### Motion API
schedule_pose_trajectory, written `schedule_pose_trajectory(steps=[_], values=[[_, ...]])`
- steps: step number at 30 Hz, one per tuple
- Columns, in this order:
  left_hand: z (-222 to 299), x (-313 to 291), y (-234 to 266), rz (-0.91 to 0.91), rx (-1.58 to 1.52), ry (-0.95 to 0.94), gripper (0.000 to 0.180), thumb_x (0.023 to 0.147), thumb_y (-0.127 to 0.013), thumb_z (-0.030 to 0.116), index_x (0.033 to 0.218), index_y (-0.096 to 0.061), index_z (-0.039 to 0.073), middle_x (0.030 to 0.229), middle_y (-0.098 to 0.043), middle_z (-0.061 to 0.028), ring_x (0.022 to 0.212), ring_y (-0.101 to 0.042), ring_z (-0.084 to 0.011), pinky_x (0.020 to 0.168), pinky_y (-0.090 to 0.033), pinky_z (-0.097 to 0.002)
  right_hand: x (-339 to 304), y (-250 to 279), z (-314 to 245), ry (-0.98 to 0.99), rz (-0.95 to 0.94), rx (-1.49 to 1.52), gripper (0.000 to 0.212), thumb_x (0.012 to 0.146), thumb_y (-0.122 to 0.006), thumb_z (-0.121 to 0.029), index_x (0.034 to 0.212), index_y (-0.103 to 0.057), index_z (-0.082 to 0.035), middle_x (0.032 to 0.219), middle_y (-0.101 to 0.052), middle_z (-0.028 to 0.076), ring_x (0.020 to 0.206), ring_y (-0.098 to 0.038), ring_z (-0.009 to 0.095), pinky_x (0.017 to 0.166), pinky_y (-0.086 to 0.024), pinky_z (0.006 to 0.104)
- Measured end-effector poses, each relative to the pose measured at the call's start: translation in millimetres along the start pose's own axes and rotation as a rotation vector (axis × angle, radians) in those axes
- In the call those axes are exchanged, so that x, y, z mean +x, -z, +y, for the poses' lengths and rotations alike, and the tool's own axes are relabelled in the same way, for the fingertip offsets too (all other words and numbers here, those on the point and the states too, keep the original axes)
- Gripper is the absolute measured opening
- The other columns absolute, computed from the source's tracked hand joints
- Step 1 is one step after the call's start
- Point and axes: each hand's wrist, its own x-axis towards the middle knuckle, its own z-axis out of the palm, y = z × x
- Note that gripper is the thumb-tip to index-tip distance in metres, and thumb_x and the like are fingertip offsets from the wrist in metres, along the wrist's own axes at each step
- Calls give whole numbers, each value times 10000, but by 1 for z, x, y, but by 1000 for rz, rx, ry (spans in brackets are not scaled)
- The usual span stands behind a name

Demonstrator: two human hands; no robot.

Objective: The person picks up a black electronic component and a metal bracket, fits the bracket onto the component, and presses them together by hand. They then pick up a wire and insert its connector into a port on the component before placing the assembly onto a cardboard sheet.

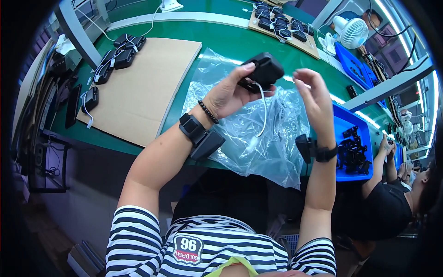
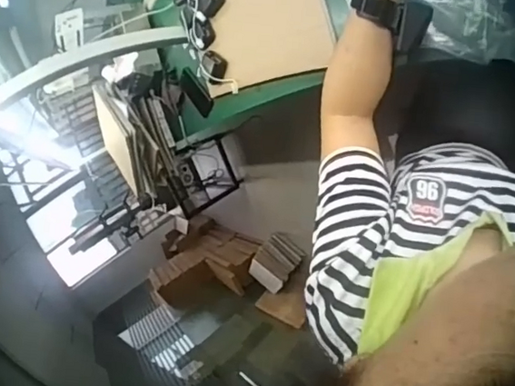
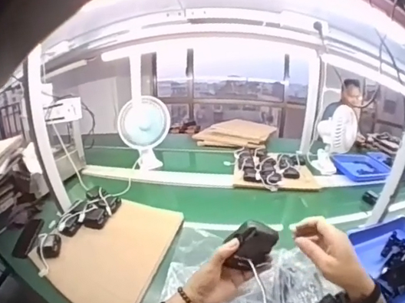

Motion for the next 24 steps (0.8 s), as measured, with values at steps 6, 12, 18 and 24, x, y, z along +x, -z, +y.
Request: schedule_pose_trajectory(steps=[6, 12, 18, 24], values=[[7, 0, 4, 88, -131, -73, 609, 950, -658, 347, 1416, -470, 3, 1278, -596, -251, 1175, -630, -356, 1091, -504, -452, -38, 45, -9, -397, -325, -508, 203, 974, -643, -107, 1144, -636, 2, 950, -679, 81, 797, -665, 158, 732, -523, 292], [1, 3, 1, 56, -68, -53, 618, 941, -675, 315, 1410, -462, -27, 1283, -596, -245, 1173, -633, -342, 1088, -508, -438, -51, 20, 24, -96, -255, -699, 300, 891, -688, -75, 1186, -646, -43, 959, -660, 146, 723, -653, 277, 702, -521, 351], [0, 4, 9, 84, 15, -13, 581, 958, -656, 243, 1415, -439, -43, 1339, -563, -260, 1224, -608, -361, 1106, -488, -450, -40, 6, 45, -40, -265, -686, 319, 884, -692, -76, 1199, -648, -52, 1016, -629, 146, 764, -653, 299, 717, -520, 377], [-7, 2, 14, 210, 156, 96, 508, 957, -675, 207, 1346, -480, -56, 1311, -583, -228, 1174, -642, -325, 1070, -516, -429, -36, 1, 45, -53, -286, -687, 238, 870, -705, -74, 1095, -639, -31, 1009, -613, 148, 769, -649, 300, 706, -515, 386]])
